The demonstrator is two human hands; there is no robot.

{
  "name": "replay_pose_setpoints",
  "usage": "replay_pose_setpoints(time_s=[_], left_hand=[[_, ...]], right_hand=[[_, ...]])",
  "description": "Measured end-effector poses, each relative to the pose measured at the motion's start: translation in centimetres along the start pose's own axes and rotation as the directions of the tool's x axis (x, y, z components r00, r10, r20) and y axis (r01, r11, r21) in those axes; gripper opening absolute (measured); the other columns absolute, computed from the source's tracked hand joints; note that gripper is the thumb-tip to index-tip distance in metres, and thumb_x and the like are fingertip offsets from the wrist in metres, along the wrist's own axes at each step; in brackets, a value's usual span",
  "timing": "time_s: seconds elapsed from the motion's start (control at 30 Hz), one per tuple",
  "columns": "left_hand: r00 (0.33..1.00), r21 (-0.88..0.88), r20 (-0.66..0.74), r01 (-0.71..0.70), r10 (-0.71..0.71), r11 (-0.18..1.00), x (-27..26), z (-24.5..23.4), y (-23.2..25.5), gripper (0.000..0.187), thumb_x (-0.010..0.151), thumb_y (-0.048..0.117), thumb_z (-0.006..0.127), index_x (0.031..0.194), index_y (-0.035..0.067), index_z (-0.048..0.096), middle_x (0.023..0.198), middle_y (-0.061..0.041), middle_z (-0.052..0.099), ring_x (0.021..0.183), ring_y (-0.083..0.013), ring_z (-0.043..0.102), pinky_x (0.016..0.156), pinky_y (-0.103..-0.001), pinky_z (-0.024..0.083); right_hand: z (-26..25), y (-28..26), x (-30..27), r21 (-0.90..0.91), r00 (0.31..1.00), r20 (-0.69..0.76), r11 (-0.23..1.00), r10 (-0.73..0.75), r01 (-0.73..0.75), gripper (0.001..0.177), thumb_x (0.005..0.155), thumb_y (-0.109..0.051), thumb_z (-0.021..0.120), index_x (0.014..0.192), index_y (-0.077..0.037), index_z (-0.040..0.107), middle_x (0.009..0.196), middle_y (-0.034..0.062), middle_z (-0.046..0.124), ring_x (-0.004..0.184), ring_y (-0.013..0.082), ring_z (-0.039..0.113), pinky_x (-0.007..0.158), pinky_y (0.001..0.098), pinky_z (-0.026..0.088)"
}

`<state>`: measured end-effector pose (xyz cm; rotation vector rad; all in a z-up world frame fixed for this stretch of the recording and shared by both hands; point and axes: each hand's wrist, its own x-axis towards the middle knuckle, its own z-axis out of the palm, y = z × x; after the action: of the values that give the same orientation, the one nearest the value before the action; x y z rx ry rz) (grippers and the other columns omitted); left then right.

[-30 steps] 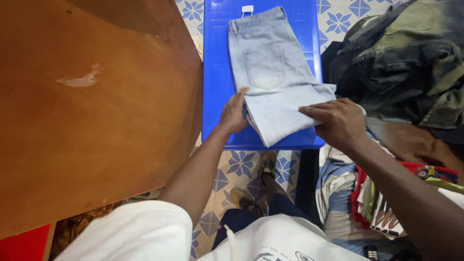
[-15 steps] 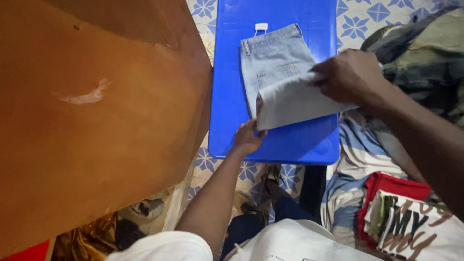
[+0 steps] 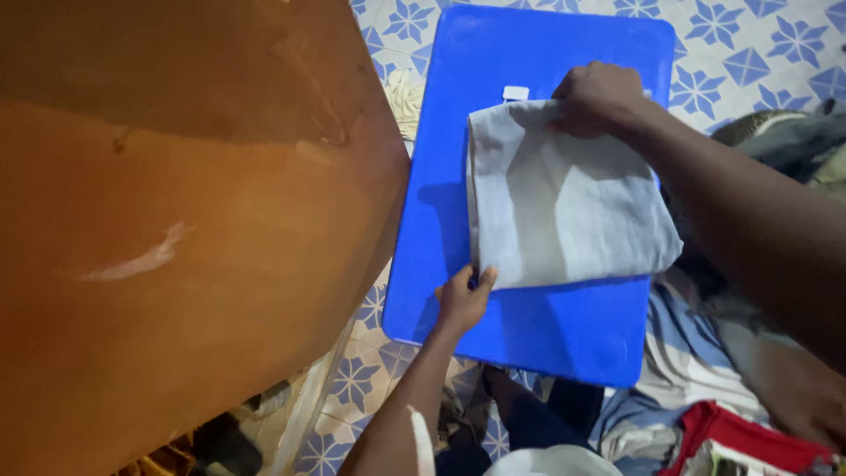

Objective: The person picks up a pair of denim jeans from a storage area, lays them flat onto a blue plastic surface, and systematically folds them repeatedly into a compact neat stack before placing the folded jeans back into the wardrobe shelf.

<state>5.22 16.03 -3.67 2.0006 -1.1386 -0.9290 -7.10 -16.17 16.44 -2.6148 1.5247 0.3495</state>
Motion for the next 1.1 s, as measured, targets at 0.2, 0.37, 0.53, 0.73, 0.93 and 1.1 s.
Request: replay_pose_setpoints(time_s=[0.2,0.37,0.53,0.73,0.93,1.1], left_hand=[[0.994,0.043,-0.068,0.083,-0.08,0.996,0.4,1.1,0.2,0.062,0.095,0.065,0.054,0.084,0.005,0.065,0.082,-0.021,0.07,0.087,-0.0452,0.065,0.085,-0.055,0.042],[0.981,-0.004,-0.119,0.152,-0.151,0.988,0.4,0.4,1.8,0.064,0.093,0.067,0.055,0.077,0.006,0.063,0.076,-0.019,0.068,0.082,-0.043,0.066,0.082,-0.054,0.045],[0.973,0.077,-0.129,0.205,-0.194,0.976,0.5,0.0,3.2,0.061,0.095,0.063,0.052,0.079,0.007,0.07,0.078,-0.018,0.072,0.085,-0.0413,0.067,0.087,-0.055,0.041],[0.959,0.182,-0.223,0.217,-0.175,0.959,0.2,0.6,4.1,0.058,0.098,0.057,0.049,0.09,0.007,0.075,0.086,-0.021,0.073,0.098,-0.0402,0.064,0.095,-0.057,0.036],[0.939,0.222,-0.278,0.269,-0.204,0.937,-0.2,0.2,6.5,0.058,0.095,0.059,0.051,0.095,0.007,0.076,0.092,-0.02,0.073,0.106,-0.0397,0.059,0.103,-0.059,0.028],[0.937,0.345,-0.336,0.214,-0.092,0.914,-1.0,-0.3,8.0,0.068,0.084,0.067,0.063,0.1,0.002,0.072,0.097,-0.021,0.069,0.106,-0.0412,0.056,0.098,-0.056,0.031]], right_hand=[[5.6,1.0,7.5,0.01,0.986,0.147,0.997,-0.082,0.082,0.052,0.071,-0.047,0.083,0.12,-0.027,0.078,0.111,0.008,0.078,0.101,0.0343,0.074,0.083,0.0493,0.059],[8.7,2.1,10.2,-0.031,0.977,0.198,0.996,-0.08,0.088,0.051,0.077,-0.051,0.076,0.122,-0.028,0.078,0.12,0.0074,0.076,0.115,0.034,0.07,0.096,0.055,0.052],[11.0,2.8,10.8,0.019,0.978,0.172,0.993,-0.118,0.117,0.063,0.083,-0.067,0.063,0.127,-0.023,0.072,0.126,0.0104,0.071,0.12,0.0359,0.065,0.102,0.0581,0.043],[11.1,1.1,8.6,0.006,0.994,0.08,0.997,-0.079,0.078,0.084,0.09,-0.084,0.042,0.124,-0.014,0.073,0.116,0.0164,0.075,0.118,0.0342,0.065,0.108,0.0552,0.037],[11.3,0.5,7.5,-0.016,0.993,-0.047,0.994,-0.104,0.104,0.087,0.092,-0.084,0.039,0.129,-0.01,0.069,0.121,0.0169,0.071,0.125,0.0357,0.056,0.107,0.0556,0.033],[11.3,-0.5,6.3,0.041,0.993,-0.117,0.999,-0.029,0.034,0.076,0.095,-0.075,0.046,0.135,-0.012,0.064,0.13,0.0197,0.064,0.132,0.0374,0.049,0.112,0.0554,0.028]])
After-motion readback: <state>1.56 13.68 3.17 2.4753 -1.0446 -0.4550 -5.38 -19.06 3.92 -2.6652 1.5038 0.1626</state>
